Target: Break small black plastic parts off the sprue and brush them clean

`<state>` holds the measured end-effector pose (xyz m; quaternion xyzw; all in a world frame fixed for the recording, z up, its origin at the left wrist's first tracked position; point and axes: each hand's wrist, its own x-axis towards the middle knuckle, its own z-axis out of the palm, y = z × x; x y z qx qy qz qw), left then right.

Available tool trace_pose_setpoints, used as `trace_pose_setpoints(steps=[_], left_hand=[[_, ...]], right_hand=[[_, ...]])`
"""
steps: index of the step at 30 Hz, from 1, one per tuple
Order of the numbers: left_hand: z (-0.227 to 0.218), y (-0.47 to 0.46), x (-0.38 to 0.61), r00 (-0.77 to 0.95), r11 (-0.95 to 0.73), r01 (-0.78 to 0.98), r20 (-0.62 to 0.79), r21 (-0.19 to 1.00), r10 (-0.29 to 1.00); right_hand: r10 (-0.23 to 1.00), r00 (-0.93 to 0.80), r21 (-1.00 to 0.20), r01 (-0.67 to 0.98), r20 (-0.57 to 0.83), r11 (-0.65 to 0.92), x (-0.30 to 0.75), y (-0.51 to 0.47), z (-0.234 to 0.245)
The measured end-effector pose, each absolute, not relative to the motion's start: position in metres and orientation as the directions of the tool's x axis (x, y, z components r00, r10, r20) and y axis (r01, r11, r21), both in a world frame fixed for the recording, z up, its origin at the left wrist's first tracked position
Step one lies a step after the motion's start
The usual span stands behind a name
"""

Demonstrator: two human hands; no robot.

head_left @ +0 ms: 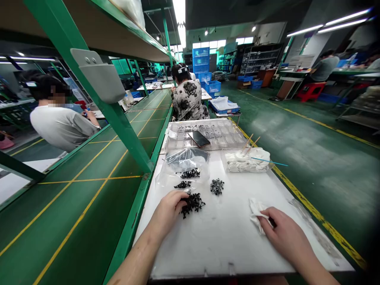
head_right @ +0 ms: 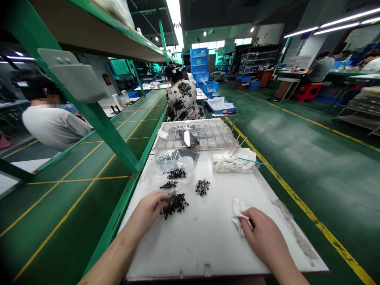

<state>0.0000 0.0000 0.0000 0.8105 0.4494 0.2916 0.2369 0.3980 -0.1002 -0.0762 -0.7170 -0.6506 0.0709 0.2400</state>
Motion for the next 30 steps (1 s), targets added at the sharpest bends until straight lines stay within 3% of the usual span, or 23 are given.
trace_pose_setpoints(steps=[11,17,25,30], left_hand=[[0.008,0.009,-0.001,0.456,-0.501,0.539,0.266,0.677,0.849],[0.011,0.012,-0.001,0.446,-0.474,0.458,0.267,0.752,0.854],[0.025,0.005,0.001,0.245,-0.187,0.291,0.116,0.938,0.963],[0.034,-0.002,0.044,0.252,0.076,-0.037,-0.064,0.996,0.966]], right_hand=[[0.967,0.131,-0.44,0.898,0.22,-0.021,0.395,-0.1,-0.075],[0.964,0.125,-0.421,0.907,0.235,-0.015,0.393,-0.101,-0.073],[0.966,0.128,-0.411,0.911,0.223,-0.026,0.394,-0.1,-0.07],[0.947,0.164,-0.483,0.875,0.276,-0.011,0.395,-0.105,-0.071]])
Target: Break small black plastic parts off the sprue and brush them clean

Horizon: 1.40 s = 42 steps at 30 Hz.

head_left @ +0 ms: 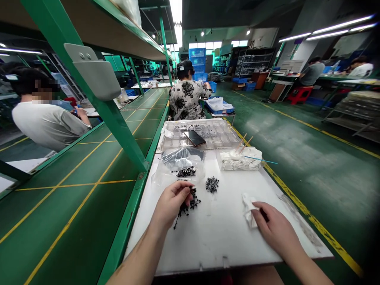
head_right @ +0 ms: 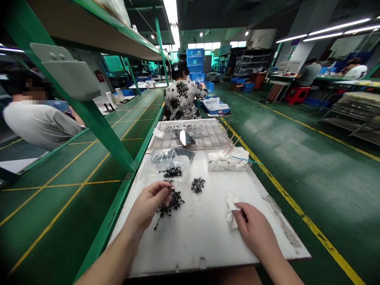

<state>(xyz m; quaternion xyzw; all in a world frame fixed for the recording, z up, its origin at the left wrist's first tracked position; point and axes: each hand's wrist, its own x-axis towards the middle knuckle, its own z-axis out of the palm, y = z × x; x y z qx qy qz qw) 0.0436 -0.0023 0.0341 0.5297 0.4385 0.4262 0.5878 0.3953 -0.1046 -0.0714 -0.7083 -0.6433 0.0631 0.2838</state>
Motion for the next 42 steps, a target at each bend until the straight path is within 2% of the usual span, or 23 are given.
trace_pose_setpoints(steps=[6,9,14,18,23,28,34,42], left_hand=[[0.042,0.0,0.114,0.356,0.299,-0.421,-0.147,0.857,0.923],[0.039,0.007,0.133,0.398,0.375,-0.521,-0.171,0.767,0.901],[0.026,0.023,0.148,0.365,0.402,-0.628,-0.204,0.666,0.908],[0.011,0.032,0.149,0.286,0.381,-0.691,-0.252,0.615,0.925],[-0.005,0.025,0.152,0.234,0.377,-0.688,-0.302,0.621,0.924],[-0.007,0.019,0.153,0.229,0.421,-0.672,-0.369,0.609,0.901],[-0.003,0.02,0.148,0.262,0.41,-0.738,-0.334,0.536,0.906],[-0.007,0.017,0.144,0.423,0.495,-0.742,-0.258,0.453,0.869]], right_hand=[[0.834,0.153,-0.468,0.873,0.531,0.137,0.396,-0.113,-0.052],[0.832,0.109,-0.492,0.845,0.544,0.211,0.38,-0.087,-0.02],[0.844,-0.112,-0.621,0.628,0.525,0.469,0.333,-0.012,0.021],[0.789,-0.17,-0.666,0.448,0.591,0.596,0.31,0.017,0.009],[0.872,-0.128,-0.818,0.304,0.472,0.488,0.305,0.016,-0.017],[0.862,-0.145,-0.826,0.247,0.486,0.507,0.312,0.012,-0.016],[0.901,-0.134,-0.895,0.127,0.413,0.429,0.317,0.009,-0.009],[0.95,-0.196,-0.962,-0.174,0.242,0.21,0.32,0.006,-0.009]])
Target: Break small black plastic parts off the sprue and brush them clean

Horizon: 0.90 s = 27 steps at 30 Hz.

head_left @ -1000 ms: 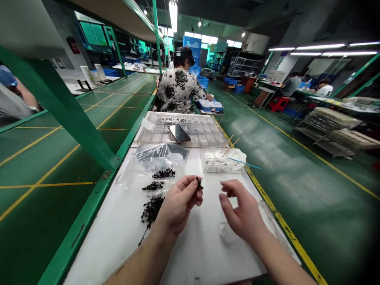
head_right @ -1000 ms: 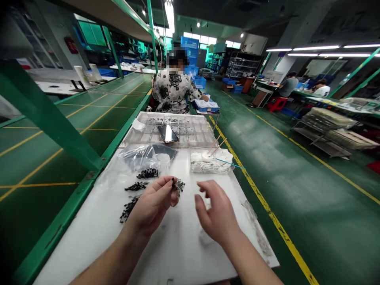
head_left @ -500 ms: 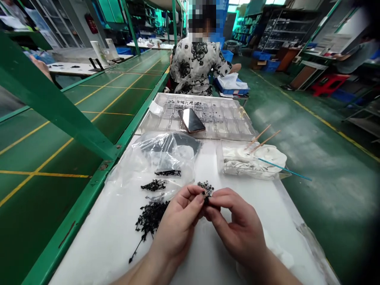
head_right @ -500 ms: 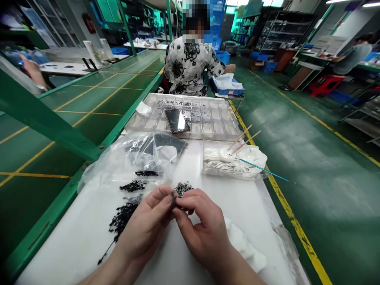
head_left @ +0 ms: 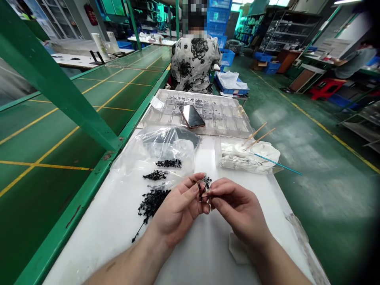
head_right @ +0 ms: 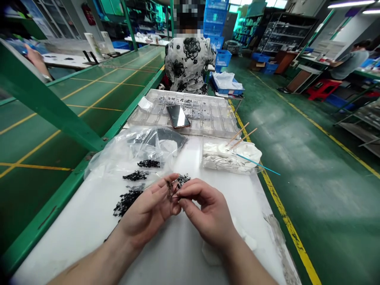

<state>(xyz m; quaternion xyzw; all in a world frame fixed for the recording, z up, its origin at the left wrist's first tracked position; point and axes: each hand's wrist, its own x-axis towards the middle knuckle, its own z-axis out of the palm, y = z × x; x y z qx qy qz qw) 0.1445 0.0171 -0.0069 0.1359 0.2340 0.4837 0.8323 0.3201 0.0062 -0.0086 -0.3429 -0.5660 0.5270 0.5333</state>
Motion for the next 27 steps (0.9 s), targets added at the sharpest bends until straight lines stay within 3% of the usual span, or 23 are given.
trace_pose_setpoints(steps=[13,17,19,24,27], left_hand=[[-0.008,0.017,0.139,0.479,0.538,-0.728,-0.245,0.425,0.843],[-0.004,0.019,0.137,0.443,0.524,-0.733,-0.28,0.434,0.852],[-0.004,0.02,0.136,0.45,0.529,-0.687,-0.281,0.497,0.848],[-0.009,0.022,0.131,0.427,0.434,-0.439,-0.242,0.787,0.871],[-0.012,0.022,0.13,0.46,0.393,-0.335,-0.215,0.856,0.862]], right_hand=[[0.978,-0.15,-0.95,-0.298,0.145,0.095,0.326,0.01,-0.006],[0.981,-0.144,-0.965,-0.247,0.131,0.093,0.328,0.01,-0.006],[0.978,-0.135,-0.976,-0.17,0.16,0.136,0.331,0.011,-0.007],[0.94,-0.114,-0.934,0.125,0.322,0.335,0.337,0.013,-0.008],[0.929,-0.135,-0.911,0.187,0.346,0.367,0.338,0.014,-0.008]])
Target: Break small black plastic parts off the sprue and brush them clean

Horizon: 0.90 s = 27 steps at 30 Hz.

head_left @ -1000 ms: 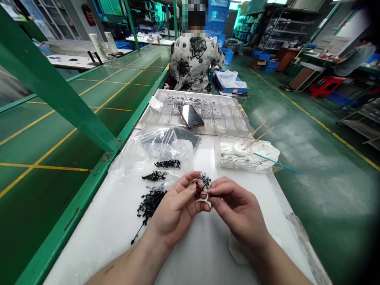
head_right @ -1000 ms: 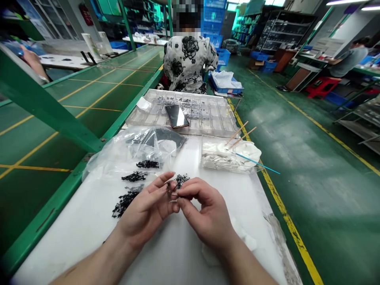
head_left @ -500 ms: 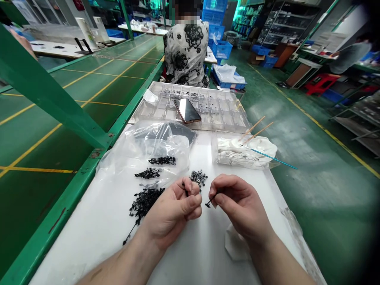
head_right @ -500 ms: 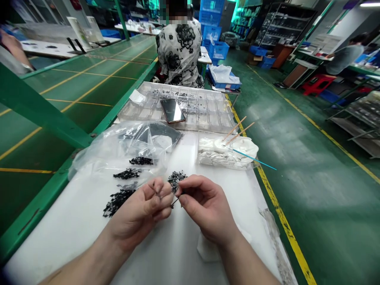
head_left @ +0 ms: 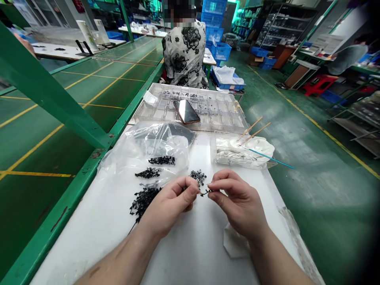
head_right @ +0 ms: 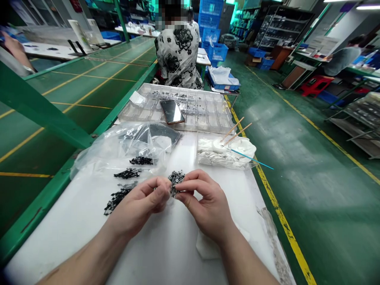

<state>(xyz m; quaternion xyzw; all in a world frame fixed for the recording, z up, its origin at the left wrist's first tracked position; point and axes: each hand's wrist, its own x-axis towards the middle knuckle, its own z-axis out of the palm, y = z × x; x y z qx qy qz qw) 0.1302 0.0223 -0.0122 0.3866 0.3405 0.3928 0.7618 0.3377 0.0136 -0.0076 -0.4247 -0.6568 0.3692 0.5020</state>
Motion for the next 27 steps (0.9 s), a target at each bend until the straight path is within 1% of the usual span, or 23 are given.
trace_pose_setpoints(steps=[6,9,11,14,16,18,21,25,26,27], left_hand=[[-0.013,0.022,0.135,0.474,0.393,-0.29,-0.226,0.873,0.851],[-0.013,0.022,0.134,0.46,0.394,-0.297,-0.231,0.87,0.858],[-0.013,0.022,0.132,0.462,0.379,-0.237,-0.239,0.895,0.854],[-0.011,0.022,0.129,0.468,0.294,-0.085,-0.223,0.952,0.855],[-0.008,0.023,0.129,0.484,0.243,-0.033,-0.197,0.97,0.853],[-0.005,0.024,0.131,0.491,0.201,-0.025,-0.163,0.979,0.856],[-0.002,0.026,0.132,0.452,0.137,-0.035,-0.107,0.99,0.886],[-0.003,0.026,0.13,0.436,0.078,0.009,-0.074,0.997,0.897],[-0.003,0.025,0.129,0.429,0.069,0.021,-0.071,0.997,0.901],[-0.004,0.024,0.128,0.411,0.069,0.031,-0.076,0.997,0.909]], right_hand=[[0.944,-0.173,-0.939,0.153,0.282,0.309,0.335,0.013,-0.009],[0.943,-0.175,-0.94,0.146,0.283,0.309,0.335,0.013,-0.01],[0.94,-0.176,-0.934,0.156,0.293,0.32,0.335,0.013,-0.01],[0.928,-0.181,-0.916,0.184,0.326,0.357,0.336,0.014,-0.007],[0.917,-0.192,-0.901,0.201,0.349,0.385,0.337,0.014,-0.005],[0.909,-0.204,-0.889,0.214,0.364,0.404,0.337,0.015,-0.003],[0.906,-0.217,-0.888,0.213,0.363,0.406,0.335,0.016,-0.003],[0.903,-0.258,-0.912,0.135,0.345,0.387,0.334,0.016,-0.004],[0.902,-0.235,-0.91,0.124,0.361,0.396,0.337,0.016,-0.004],[0.908,-0.154,-0.903,0.131,0.39,0.41,0.343,0.017,-0.003]])
